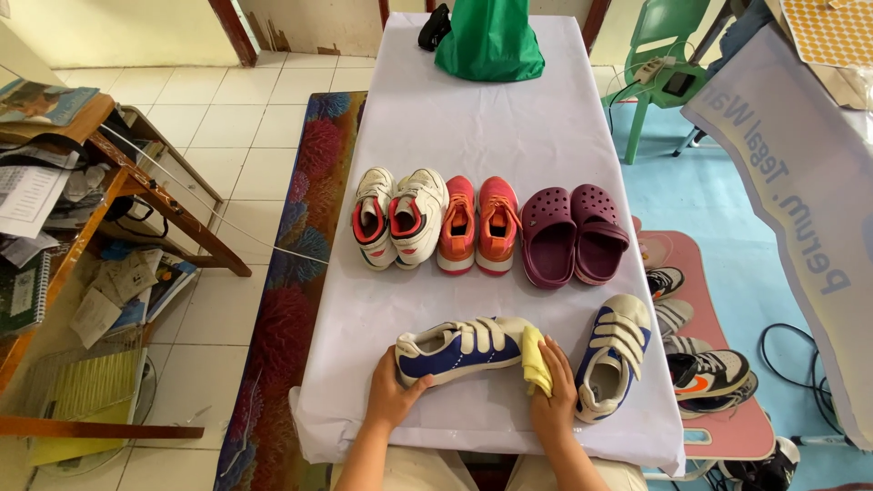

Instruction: Cleaning a blue and white sneaker by wiping it thoroughly with a yellow cloth on a service table.

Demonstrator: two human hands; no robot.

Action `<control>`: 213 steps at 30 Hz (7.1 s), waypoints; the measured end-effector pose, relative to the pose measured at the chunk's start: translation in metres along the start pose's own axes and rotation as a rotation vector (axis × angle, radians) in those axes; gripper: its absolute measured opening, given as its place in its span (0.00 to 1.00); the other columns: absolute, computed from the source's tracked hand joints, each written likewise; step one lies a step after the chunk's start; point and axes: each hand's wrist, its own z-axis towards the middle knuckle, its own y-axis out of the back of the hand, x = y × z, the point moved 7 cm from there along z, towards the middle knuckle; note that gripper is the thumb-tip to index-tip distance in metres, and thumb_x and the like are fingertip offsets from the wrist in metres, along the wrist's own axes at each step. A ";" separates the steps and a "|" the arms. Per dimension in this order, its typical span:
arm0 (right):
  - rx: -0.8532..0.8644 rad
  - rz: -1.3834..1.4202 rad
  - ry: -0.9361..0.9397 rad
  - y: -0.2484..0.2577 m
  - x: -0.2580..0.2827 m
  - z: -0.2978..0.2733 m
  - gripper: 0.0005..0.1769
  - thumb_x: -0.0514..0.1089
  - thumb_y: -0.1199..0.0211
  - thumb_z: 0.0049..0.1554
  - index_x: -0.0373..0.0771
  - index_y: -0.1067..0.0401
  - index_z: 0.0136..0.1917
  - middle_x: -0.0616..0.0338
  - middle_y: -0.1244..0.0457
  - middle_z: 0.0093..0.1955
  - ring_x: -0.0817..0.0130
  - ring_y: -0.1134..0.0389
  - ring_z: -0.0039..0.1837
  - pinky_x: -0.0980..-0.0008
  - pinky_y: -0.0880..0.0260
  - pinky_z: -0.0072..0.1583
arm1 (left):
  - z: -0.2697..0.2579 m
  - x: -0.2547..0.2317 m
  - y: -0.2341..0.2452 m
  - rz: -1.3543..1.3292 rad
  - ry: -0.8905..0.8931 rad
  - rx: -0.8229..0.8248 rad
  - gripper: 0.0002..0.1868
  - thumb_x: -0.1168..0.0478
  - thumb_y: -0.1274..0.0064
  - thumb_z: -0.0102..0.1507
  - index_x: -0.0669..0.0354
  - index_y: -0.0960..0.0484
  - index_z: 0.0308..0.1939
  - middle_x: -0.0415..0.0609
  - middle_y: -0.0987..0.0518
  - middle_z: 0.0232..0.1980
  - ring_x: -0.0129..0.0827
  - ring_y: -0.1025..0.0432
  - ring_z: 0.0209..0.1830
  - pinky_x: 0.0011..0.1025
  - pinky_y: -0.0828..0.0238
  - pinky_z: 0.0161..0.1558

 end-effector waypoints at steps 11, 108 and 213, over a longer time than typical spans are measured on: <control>0.045 -0.137 0.132 -0.016 0.046 -0.009 0.37 0.25 0.53 0.42 0.47 0.35 0.64 0.55 0.44 0.69 0.52 0.48 0.73 0.46 0.52 0.69 | -0.003 0.030 -0.006 0.068 0.068 0.001 0.39 0.36 0.50 0.50 0.56 0.36 0.57 0.49 0.25 0.52 0.40 0.30 0.52 0.36 0.35 0.52; 0.145 -0.359 0.052 -0.025 0.014 0.006 0.42 0.28 0.49 0.42 0.50 0.43 0.70 0.57 0.55 0.76 0.46 0.64 0.79 0.41 0.60 0.69 | -0.007 -0.004 -0.047 -0.170 0.081 -0.015 0.46 0.44 0.40 0.49 0.51 0.44 0.65 0.49 0.33 0.62 0.36 0.35 0.59 0.32 0.36 0.56; 0.790 -0.424 0.306 -0.085 0.102 0.006 0.50 0.26 0.45 0.28 0.48 0.38 0.66 0.47 0.49 0.69 0.49 0.54 0.73 0.36 0.66 0.67 | -0.007 -0.012 -0.049 -0.131 0.176 0.134 0.41 0.65 0.43 0.47 0.46 0.41 0.63 0.47 0.24 0.46 0.35 0.29 0.37 0.30 0.31 0.36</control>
